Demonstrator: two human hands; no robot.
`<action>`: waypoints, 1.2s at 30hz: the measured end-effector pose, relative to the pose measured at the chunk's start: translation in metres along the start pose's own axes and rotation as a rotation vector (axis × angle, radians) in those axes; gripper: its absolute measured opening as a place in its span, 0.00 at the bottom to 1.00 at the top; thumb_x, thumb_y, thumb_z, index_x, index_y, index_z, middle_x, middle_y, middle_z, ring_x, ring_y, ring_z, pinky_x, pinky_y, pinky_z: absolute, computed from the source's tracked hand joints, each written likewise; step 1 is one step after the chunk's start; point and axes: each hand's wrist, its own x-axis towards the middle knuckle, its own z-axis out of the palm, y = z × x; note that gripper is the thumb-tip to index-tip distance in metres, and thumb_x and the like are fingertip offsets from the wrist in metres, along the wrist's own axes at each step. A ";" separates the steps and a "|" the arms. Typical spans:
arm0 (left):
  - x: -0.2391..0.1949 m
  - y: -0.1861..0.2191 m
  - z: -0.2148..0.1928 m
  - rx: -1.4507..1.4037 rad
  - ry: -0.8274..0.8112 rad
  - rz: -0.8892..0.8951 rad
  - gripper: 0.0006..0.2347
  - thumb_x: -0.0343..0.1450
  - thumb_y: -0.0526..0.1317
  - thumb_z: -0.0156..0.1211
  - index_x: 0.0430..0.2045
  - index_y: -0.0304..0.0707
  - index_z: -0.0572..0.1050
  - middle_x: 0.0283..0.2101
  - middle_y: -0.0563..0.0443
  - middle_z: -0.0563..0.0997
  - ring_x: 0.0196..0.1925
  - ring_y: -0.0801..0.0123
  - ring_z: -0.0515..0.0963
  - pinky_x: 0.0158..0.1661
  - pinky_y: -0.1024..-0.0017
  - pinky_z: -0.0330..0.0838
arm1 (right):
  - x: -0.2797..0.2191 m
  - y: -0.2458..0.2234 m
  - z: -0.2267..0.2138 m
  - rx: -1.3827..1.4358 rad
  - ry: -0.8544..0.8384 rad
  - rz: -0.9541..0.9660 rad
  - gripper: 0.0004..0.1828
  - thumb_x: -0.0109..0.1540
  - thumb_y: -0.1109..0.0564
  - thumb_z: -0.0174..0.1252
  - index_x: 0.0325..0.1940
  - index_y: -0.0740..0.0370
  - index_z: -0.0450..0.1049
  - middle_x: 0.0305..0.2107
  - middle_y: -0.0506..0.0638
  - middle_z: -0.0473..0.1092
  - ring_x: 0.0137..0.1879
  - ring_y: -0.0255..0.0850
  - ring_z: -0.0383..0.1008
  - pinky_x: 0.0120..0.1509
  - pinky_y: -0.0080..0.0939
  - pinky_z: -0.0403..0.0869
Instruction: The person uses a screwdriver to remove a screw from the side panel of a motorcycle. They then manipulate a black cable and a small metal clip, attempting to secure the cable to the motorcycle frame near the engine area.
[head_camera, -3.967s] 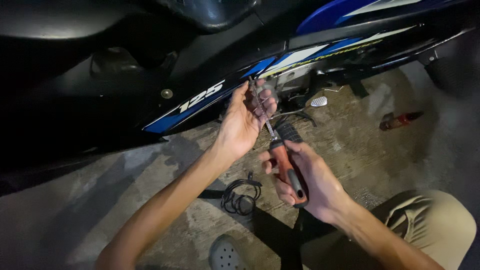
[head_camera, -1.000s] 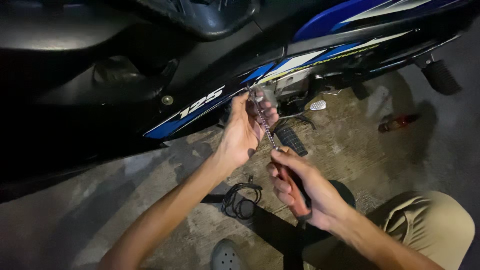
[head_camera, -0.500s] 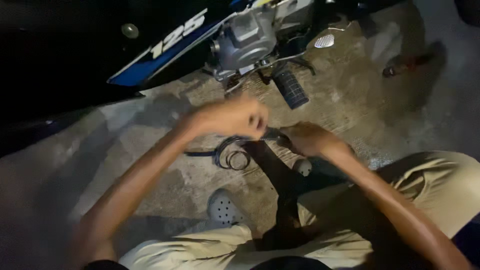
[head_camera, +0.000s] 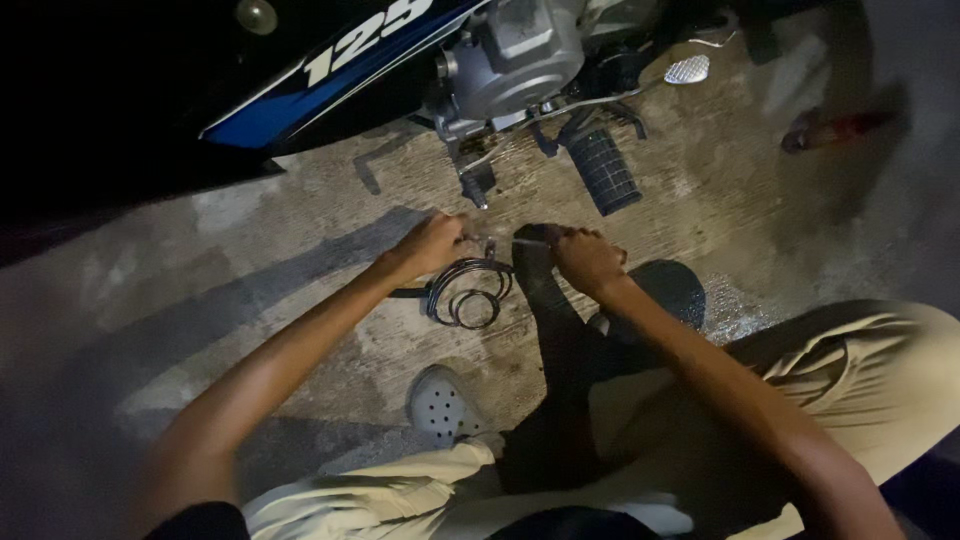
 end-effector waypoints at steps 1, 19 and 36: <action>0.000 -0.003 0.002 0.018 -0.026 -0.077 0.17 0.75 0.39 0.54 0.59 0.37 0.68 0.42 0.41 0.81 0.33 0.50 0.83 0.36 0.56 0.80 | 0.002 0.001 0.004 -0.055 0.100 -0.036 0.29 0.66 0.56 0.52 0.70 0.72 0.62 0.46 0.74 0.72 0.49 0.63 0.76 0.52 0.57 0.76; 0.045 -0.054 0.052 0.787 -0.080 0.233 0.17 0.83 0.37 0.44 0.69 0.40 0.64 0.66 0.42 0.71 0.68 0.54 0.72 0.65 0.64 0.71 | 0.016 -0.057 0.024 0.470 0.284 -0.318 0.25 0.66 0.45 0.55 0.61 0.62 0.63 0.33 0.68 0.75 0.33 0.67 0.76 0.36 0.64 0.74; -0.017 0.007 -0.029 0.061 -0.080 0.110 0.12 0.72 0.39 0.62 0.44 0.30 0.74 0.36 0.38 0.80 0.34 0.56 0.80 0.36 0.57 0.76 | 0.027 -0.022 -0.062 0.106 -0.551 -0.353 0.24 0.71 0.42 0.49 0.53 0.66 0.72 0.35 0.64 0.79 0.39 0.52 0.80 0.45 0.50 0.78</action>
